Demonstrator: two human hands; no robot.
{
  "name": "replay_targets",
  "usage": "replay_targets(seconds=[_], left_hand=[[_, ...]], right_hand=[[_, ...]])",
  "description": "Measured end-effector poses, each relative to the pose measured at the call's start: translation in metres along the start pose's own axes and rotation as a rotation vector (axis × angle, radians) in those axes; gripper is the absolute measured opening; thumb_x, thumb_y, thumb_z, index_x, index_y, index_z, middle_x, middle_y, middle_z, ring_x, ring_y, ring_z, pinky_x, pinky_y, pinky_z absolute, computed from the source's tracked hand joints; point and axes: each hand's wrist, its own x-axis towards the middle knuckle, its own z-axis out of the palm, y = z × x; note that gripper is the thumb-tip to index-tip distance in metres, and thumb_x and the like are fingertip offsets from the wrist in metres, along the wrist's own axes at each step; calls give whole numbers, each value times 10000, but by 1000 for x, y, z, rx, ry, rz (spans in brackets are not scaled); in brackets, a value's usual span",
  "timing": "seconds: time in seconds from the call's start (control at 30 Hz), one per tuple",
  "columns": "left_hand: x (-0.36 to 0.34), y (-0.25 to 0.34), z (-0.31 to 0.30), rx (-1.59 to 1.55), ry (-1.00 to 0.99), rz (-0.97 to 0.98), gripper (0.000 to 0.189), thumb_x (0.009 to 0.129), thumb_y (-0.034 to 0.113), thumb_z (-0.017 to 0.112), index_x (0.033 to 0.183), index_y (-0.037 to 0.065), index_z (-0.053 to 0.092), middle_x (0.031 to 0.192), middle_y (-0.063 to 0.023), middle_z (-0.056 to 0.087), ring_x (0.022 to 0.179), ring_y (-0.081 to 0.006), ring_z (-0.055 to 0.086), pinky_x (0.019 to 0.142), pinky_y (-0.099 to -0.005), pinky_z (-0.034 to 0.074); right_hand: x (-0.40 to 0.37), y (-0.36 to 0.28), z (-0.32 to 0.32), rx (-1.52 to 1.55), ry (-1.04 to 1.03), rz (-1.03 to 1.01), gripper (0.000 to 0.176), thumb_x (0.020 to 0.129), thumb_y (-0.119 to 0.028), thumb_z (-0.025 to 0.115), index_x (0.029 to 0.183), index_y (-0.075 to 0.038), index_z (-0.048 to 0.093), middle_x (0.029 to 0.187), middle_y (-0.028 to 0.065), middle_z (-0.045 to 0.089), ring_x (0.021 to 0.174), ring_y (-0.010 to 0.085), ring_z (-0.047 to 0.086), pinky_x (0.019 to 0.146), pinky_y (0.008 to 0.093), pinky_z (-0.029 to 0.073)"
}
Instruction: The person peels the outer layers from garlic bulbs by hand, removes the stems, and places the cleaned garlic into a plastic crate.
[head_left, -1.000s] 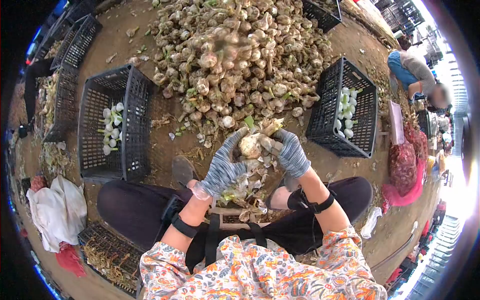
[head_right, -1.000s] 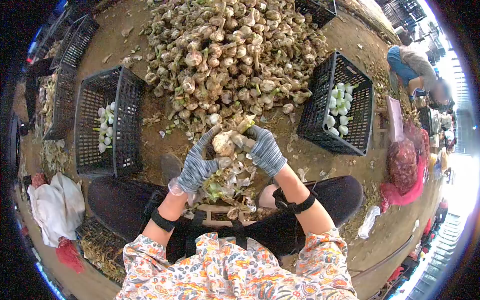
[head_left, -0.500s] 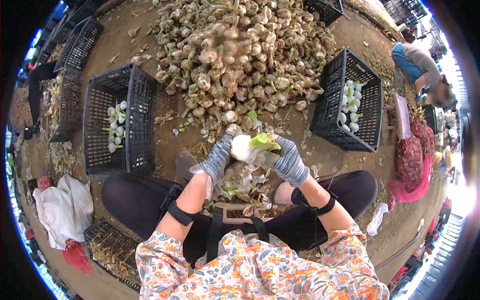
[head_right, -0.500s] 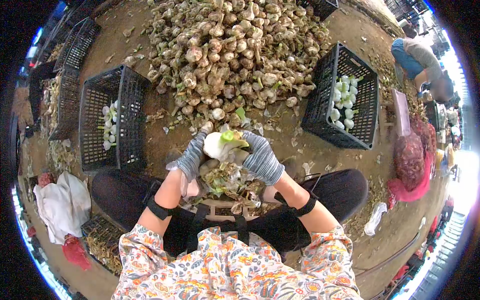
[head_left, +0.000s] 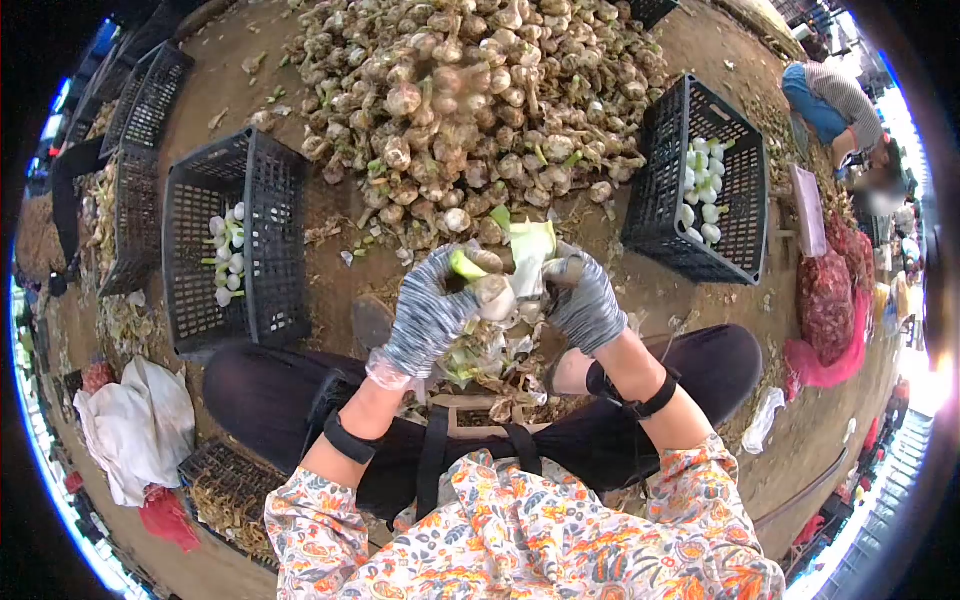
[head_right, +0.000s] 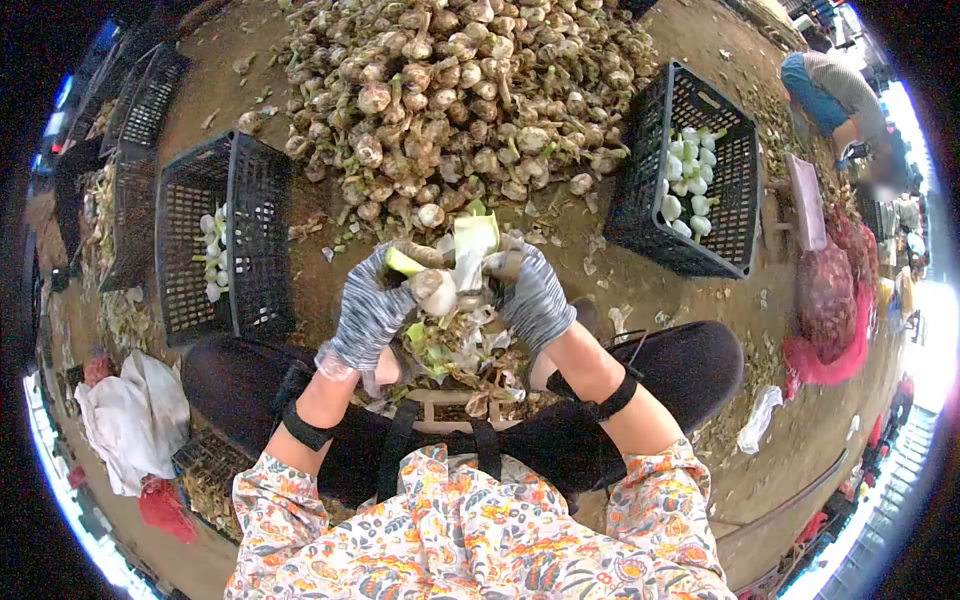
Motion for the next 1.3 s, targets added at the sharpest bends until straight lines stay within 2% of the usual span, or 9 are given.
replay_targets(seconds=[0.17,0.23,0.3,0.43,0.5,0.7,0.8,1.03,1.3], left_hand=[[0,7,-15,-48,-232,12,306,747,222,702,952,17,606,922,-57,622,866,-118,557,800,-271,447],[0,4,-17,-59,-247,-58,361,736,253,708,989,21,594,936,-58,614,887,-130,556,821,-288,440],[-3,-3,-15,-227,-115,-134,402,732,244,712,1043,34,570,942,-48,604,868,-141,562,810,-288,446],[-3,-9,-17,-546,5,-216,360,779,185,660,1094,40,563,993,-47,610,889,-138,583,784,-254,468],[1,-21,-23,-505,90,-275,358,782,174,656,1100,41,561,975,-41,609,867,-128,584,745,-245,478],[8,-35,-18,-688,298,-222,278,803,91,628,1068,30,569,951,-49,609,809,-133,594,697,-242,504],[8,-35,-22,-633,343,-298,291,767,137,682,1025,48,581,936,-22,603,819,-133,579,671,-255,489],[7,-42,-13,-312,354,-304,268,733,158,722,956,54,617,871,-12,618,782,-105,568,653,-235,468],[8,-36,-16,-520,374,-457,292,791,289,662,967,62,610,837,-27,631,712,-97,598,573,-211,492]], right_hand=[[11,28,-30,1124,-172,603,283,791,-110,415,998,42,535,865,147,623,678,219,615,586,326,525],[16,41,-27,955,-121,600,239,811,-139,443,943,24,558,829,125,626,671,194,608,570,327,519],[13,50,-14,-373,-20,79,208,820,-160,484,889,15,573,755,92,619,657,157,596,552,306,507],[-13,24,-2,-500,-514,397,234,816,-169,510,927,27,573,784,105,613,728,199,595,658,321,483],[-15,57,-40,-393,-774,-458,283,810,-207,549,970,25,577,918,144,596,814,223,587,720,327,474],[-4,-22,-41,-107,-380,565,420,738,-263,669,1004,37,547,851,100,618,821,182,604,704,275,495],[1,11,-27,-1573,-327,277,475,761,-341,623,1071,0,511,934,241,581,870,369,575,749,427,465],[3,4,27,-785,176,-324,325,766,-177,656,1031,-42,527,792,92,599,676,159,564,629,288,473],[22,50,-36,-1277,-152,205,185,758,-35,597,942,-29,609,845,112,622,685,231,598,656,286,471]])
